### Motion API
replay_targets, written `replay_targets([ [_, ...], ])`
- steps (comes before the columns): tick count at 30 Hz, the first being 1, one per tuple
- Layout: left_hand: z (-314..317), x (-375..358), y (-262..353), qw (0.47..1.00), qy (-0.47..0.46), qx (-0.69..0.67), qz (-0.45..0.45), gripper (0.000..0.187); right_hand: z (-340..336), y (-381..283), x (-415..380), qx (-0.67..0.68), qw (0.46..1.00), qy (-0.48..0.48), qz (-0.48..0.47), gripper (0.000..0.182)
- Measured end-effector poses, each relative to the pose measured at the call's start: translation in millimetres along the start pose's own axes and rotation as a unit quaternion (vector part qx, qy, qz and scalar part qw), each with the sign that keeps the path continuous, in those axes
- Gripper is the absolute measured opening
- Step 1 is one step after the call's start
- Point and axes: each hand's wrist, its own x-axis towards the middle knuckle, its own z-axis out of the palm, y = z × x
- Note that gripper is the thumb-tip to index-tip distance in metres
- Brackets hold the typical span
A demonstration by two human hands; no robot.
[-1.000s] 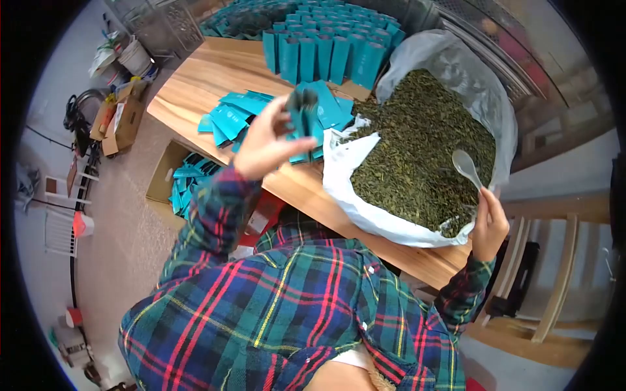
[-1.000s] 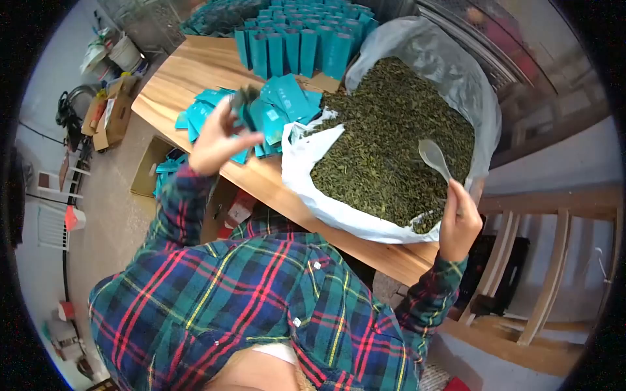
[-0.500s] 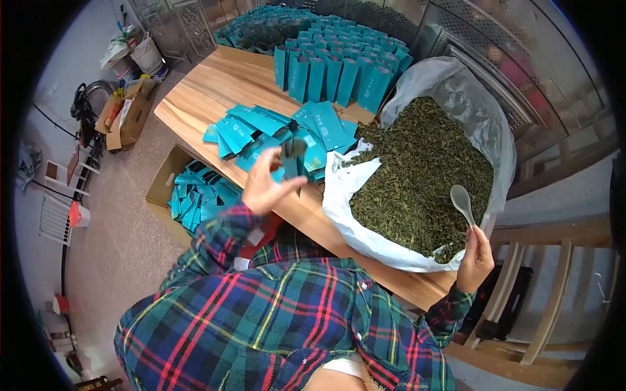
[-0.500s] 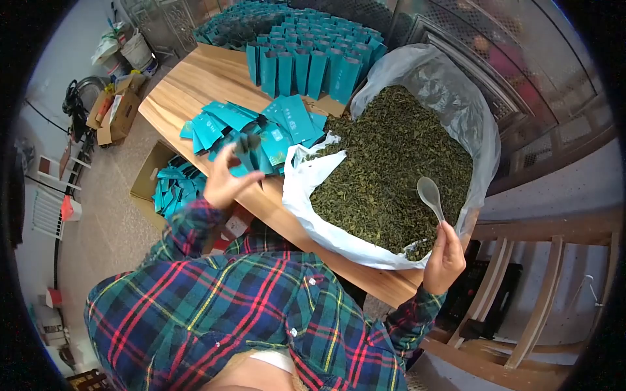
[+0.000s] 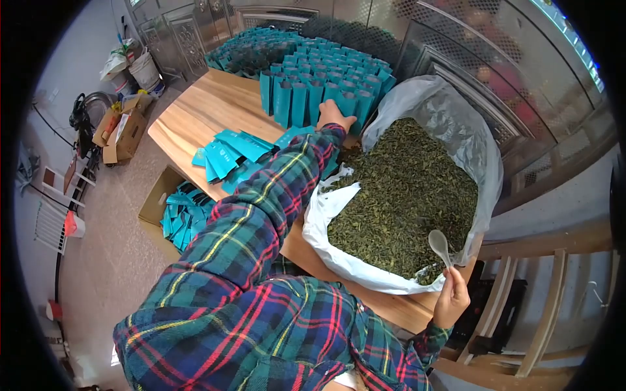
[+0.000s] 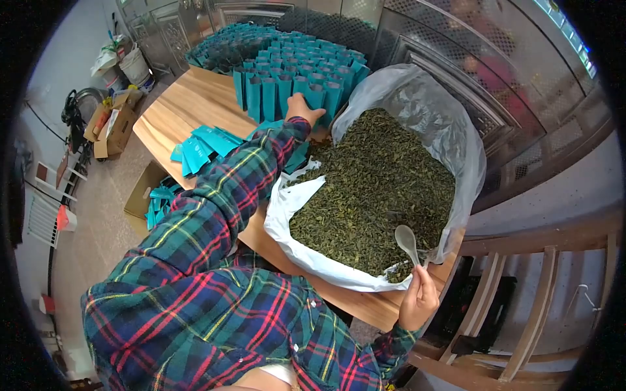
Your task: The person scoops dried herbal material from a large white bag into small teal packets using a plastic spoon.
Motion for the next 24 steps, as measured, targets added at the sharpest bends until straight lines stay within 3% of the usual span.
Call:
replay_targets([
  [2,-1,-2,0,0.999,-0.016,0.001,-0.042,0.066,-2,4,-3,-0.005,1.0,0.0,0.007,0.017],
  [7,0,-3,-5,1.0,-0.013,-0.003,-0.024,0.072,4,7,-1,0.007,1.0,0.006,0.01,0.017],
  [10,-5,-12,-21,0.991,0.084,0.01,0.105,0.065,8,5,1,0.008,1.0,-0.013,0.006,0.017],
  [11,-12,-13,-32,0.992,0.085,0.014,0.097,0.065,8,4,2,0.016,1.0,-0.015,0.007,0.017],
  [14,-77,-15,-66,0.972,-0.103,-0.078,0.198,0.045,7,4,3,0.034,0.999,-0.019,0.015,0.017],
  [16,-136,-7,-87,0.974,-0.14,-0.045,0.171,0.031,3,6,2,0.011,1.0,-0.014,0.016,0.017],
  [20,-235,29,-192,0.989,-0.049,0.063,0.124,0.025,2,0,0,0.001,1.0,-0.01,0.018,0.018],
  [23,-267,-5,-243,0.993,-0.025,0.1,0.061,0.026,7,-2,0,0.006,1.0,-0.015,0.018,0.018],
  [24,-271,-19,-257,0.984,-0.074,0.157,0.039,0.029,9,-2,0,0.008,1.0,-0.02,0.019,0.018],
])
